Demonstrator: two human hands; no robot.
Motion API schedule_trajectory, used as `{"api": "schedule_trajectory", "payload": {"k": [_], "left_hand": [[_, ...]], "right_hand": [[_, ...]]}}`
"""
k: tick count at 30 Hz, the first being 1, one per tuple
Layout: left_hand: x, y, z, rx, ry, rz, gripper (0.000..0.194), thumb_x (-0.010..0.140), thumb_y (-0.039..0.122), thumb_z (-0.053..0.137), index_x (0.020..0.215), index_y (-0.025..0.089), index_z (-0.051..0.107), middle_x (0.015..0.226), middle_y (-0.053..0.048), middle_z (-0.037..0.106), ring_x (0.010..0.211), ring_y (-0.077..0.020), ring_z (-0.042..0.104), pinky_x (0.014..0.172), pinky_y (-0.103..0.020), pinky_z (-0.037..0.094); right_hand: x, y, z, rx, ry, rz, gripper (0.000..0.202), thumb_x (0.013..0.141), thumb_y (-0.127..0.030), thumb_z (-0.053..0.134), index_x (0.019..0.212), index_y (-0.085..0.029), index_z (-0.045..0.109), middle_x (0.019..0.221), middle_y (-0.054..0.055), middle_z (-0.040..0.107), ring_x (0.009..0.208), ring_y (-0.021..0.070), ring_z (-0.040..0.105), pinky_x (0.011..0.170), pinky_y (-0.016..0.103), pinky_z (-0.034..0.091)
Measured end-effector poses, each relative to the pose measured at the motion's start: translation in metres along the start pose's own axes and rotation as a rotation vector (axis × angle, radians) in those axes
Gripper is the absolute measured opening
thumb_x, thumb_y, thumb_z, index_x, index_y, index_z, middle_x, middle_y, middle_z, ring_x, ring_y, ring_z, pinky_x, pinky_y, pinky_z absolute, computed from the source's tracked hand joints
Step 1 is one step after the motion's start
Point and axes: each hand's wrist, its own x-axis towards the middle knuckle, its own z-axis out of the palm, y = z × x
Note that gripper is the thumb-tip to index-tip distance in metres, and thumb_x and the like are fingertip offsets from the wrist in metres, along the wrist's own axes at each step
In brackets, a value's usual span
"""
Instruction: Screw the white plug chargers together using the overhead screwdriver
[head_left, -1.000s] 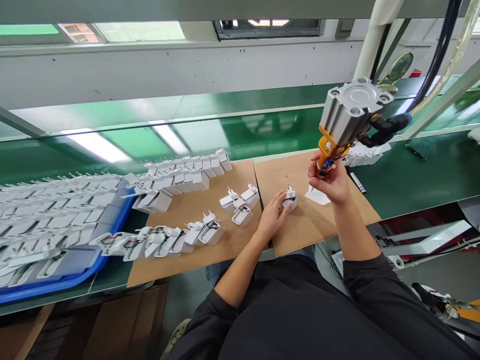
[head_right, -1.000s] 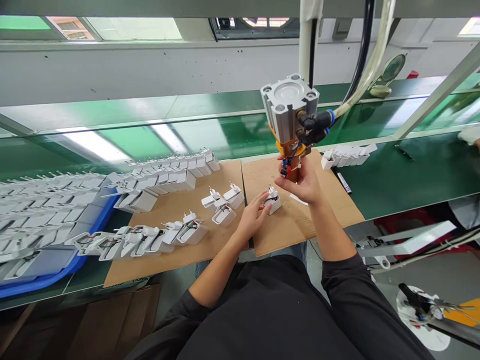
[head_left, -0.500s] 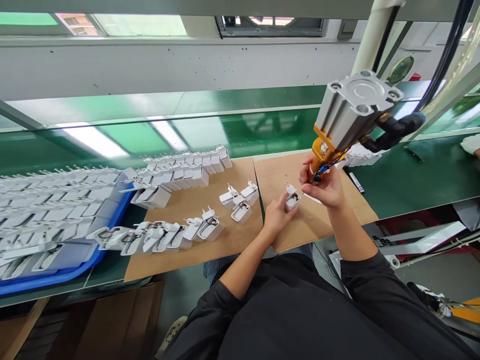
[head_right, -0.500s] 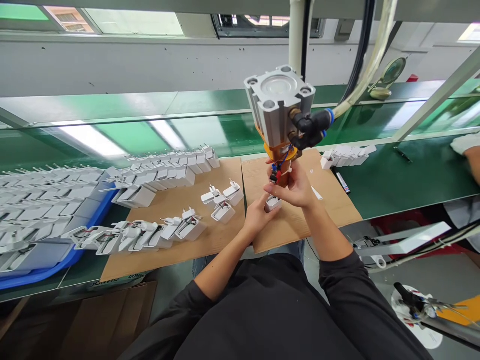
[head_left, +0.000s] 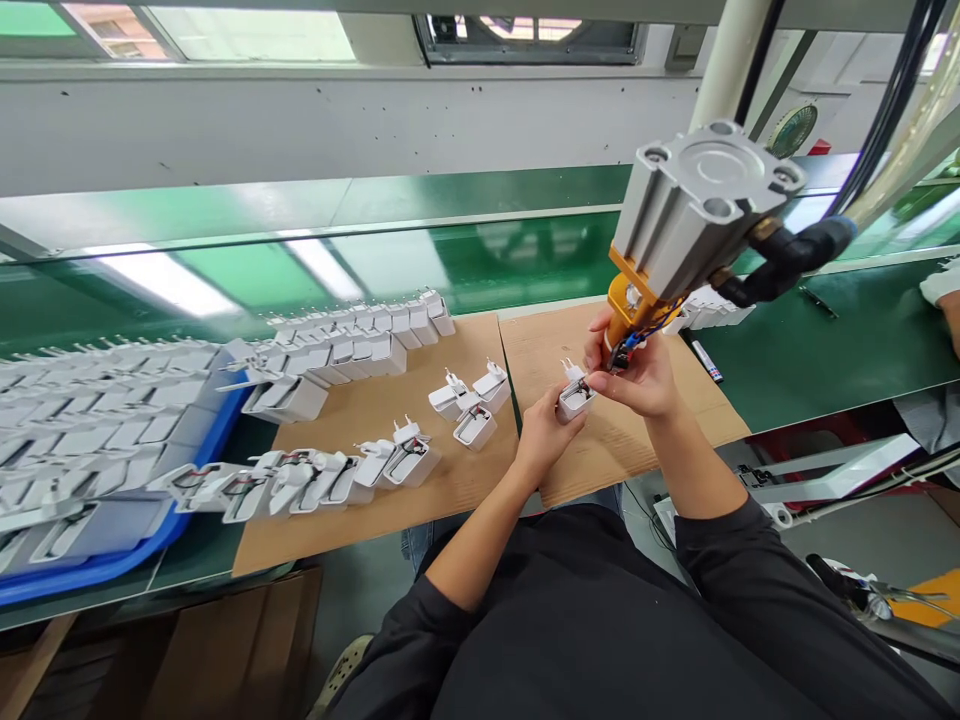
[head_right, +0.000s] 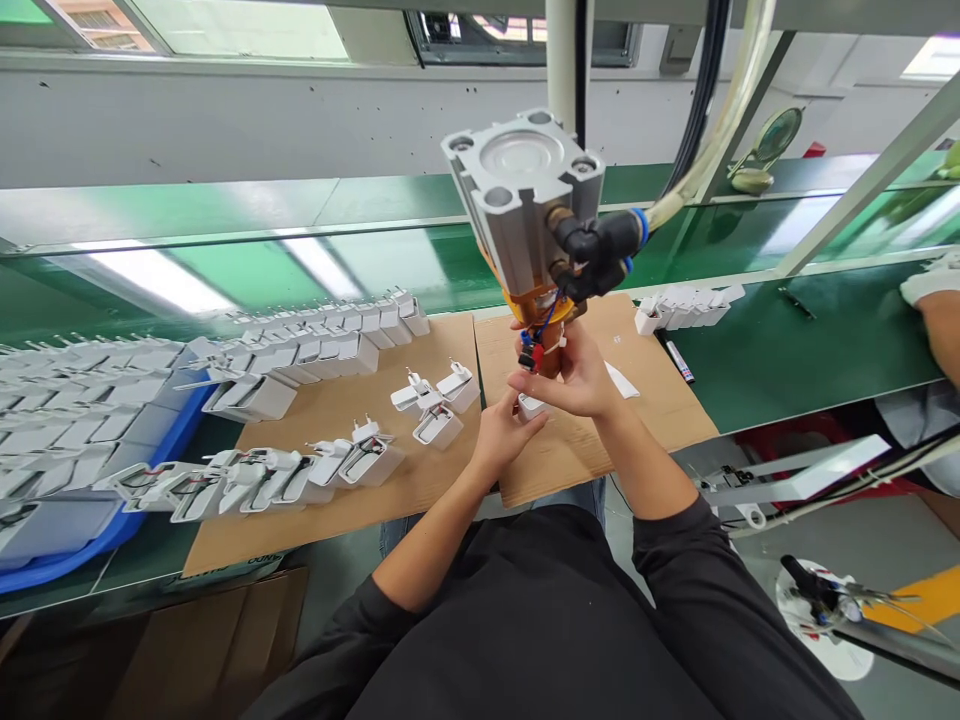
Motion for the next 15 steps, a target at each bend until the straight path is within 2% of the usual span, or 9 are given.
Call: {"api": "schedule_trajectory", "payload": {"k": [5, 15], "left_hand": [[0.0002, 0.0035, -0.0034, 0.025, 0.032, 0.077, 0.04, 0.077, 0.024, 0.076, 0.114, 0.019, 0.063, 0.092, -0.004, 0.071, 0.088, -0.0211, 0.066, 0.082, -0.03, 0.051], [-0.0005, 0.0094, -0.0091, 0.024, 0.043, 0.066, 0.041, 0.076, 0.024, 0.077, 0.113, 0.021, 0.063, 0.092, -0.004, 0.071, 0.088, -0.0217, 0.066, 0.082, -0.032, 0.052]], "right_hand": [[0.0018, -0.0001, 0.0016, 0.003, 0.001, 0.013, 0.056, 0.07, -0.049, 0.082, 0.107, -0.022, 0.051, 0.075, -0.003, 0.054, 0.062, 0.0094, 0.053, 0.05, 0.023, 0.043], [0.0015, 0.0034, -0.0005, -0.011, 0.01, 0.014, 0.053, 0.073, -0.049, 0.08, 0.108, -0.022, 0.051, 0.075, -0.004, 0.054, 0.061, 0.0092, 0.053, 0.05, 0.023, 0.043]]}}
